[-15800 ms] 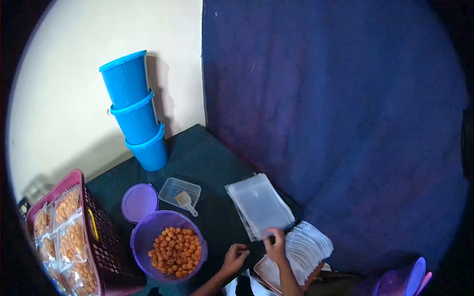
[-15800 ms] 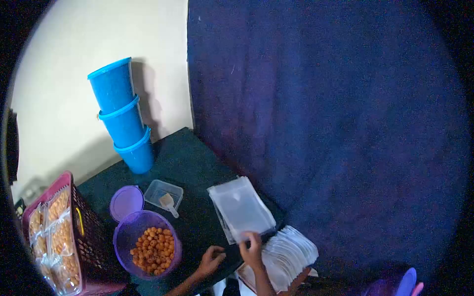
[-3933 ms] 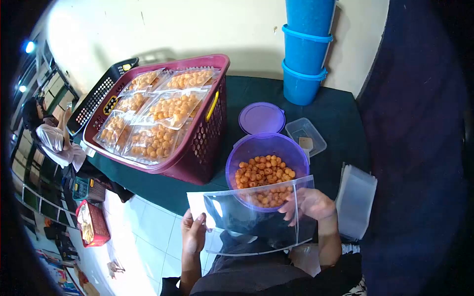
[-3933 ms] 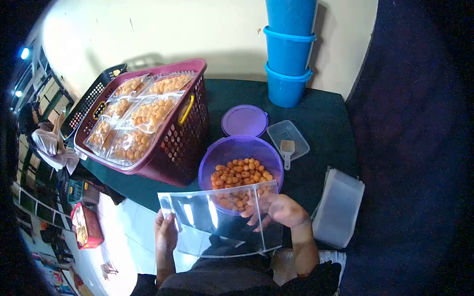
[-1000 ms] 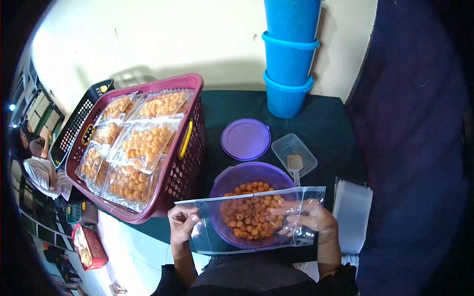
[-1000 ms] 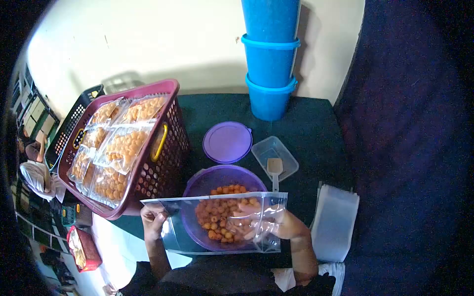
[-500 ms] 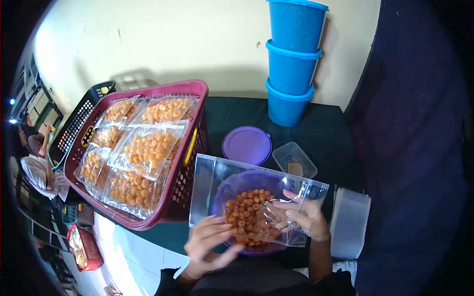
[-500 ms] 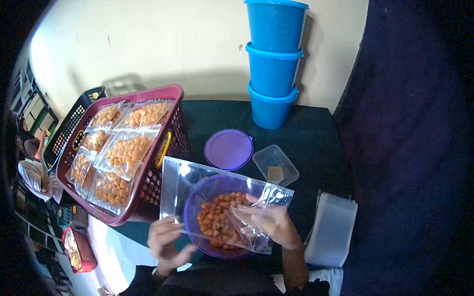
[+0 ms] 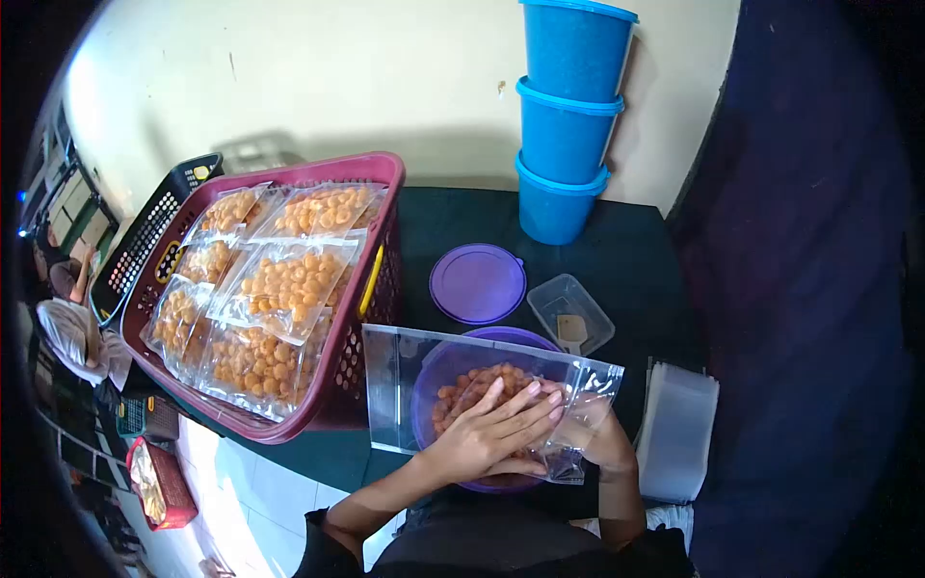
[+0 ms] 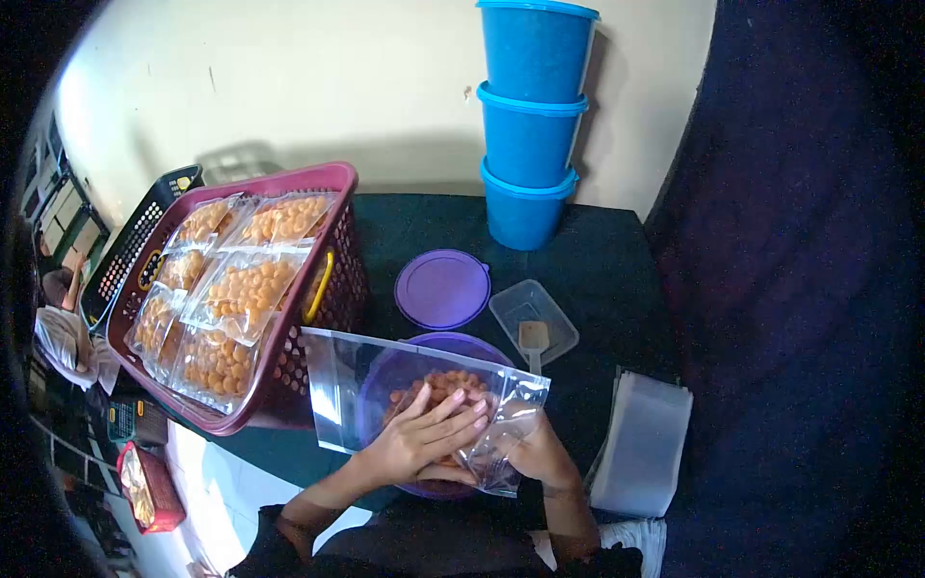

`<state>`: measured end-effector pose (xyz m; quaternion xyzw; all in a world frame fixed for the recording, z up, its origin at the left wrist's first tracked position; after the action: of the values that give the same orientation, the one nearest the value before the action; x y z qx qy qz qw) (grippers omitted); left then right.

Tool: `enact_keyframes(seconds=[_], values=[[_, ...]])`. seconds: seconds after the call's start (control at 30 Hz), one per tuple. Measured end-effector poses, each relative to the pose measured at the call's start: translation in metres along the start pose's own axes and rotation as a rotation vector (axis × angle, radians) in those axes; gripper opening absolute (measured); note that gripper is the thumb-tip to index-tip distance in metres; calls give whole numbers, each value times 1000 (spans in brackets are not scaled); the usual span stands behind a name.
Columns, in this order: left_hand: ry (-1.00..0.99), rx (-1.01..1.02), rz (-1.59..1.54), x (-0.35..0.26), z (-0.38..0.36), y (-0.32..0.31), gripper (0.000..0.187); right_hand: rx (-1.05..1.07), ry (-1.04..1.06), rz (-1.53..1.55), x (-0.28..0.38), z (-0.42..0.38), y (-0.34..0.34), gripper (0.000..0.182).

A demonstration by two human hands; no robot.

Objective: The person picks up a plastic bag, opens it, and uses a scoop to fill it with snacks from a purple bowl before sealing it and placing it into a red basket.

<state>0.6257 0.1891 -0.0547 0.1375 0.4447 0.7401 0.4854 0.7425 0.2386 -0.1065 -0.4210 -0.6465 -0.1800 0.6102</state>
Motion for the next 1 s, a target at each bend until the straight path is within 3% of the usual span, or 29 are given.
enact_keyframes(seconds=[0.13,0.3,0.4,0.47,0.67,0.73,0.83,0.9,0.97,1.0], values=[[-53,-94,4,-4,-5,8,58,13,120,-215,18,4,-10,35],[-114,-103,67,-14,-8,14,49,64,128,-144,32,6,-19,34],[-134,-140,100,-20,-9,17,44,43,137,-353,31,7,-18,35],[-159,-147,99,-23,-11,15,39,33,111,-307,36,7,-20,34],[-115,-152,30,-24,-14,17,39,29,73,-266,26,10,-13,31],[-90,-161,-26,-25,-17,22,41,111,67,-263,26,7,-17,42],[-11,-218,-132,-22,-23,25,46,92,52,-190,32,-2,-17,41],[43,-268,-184,-21,-27,23,49,-3,66,-252,42,-12,-22,35],[168,-385,-176,-15,-32,23,53,-320,301,-170,59,-27,-11,27],[193,-368,-141,-16,-31,26,56,-376,455,-184,68,-36,-9,19]])
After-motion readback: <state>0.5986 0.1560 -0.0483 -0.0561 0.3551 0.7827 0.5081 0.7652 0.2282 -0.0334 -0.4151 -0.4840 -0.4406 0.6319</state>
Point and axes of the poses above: each hand's wrist, its own z-axis towards the middle knuckle, its own y-axis out of the back of the hand, x = y × z, the point moved 6 cm from there along z, towards the middle knuckle, and after that the axes turned 11 degrees about -y, right-handed, at the moved point
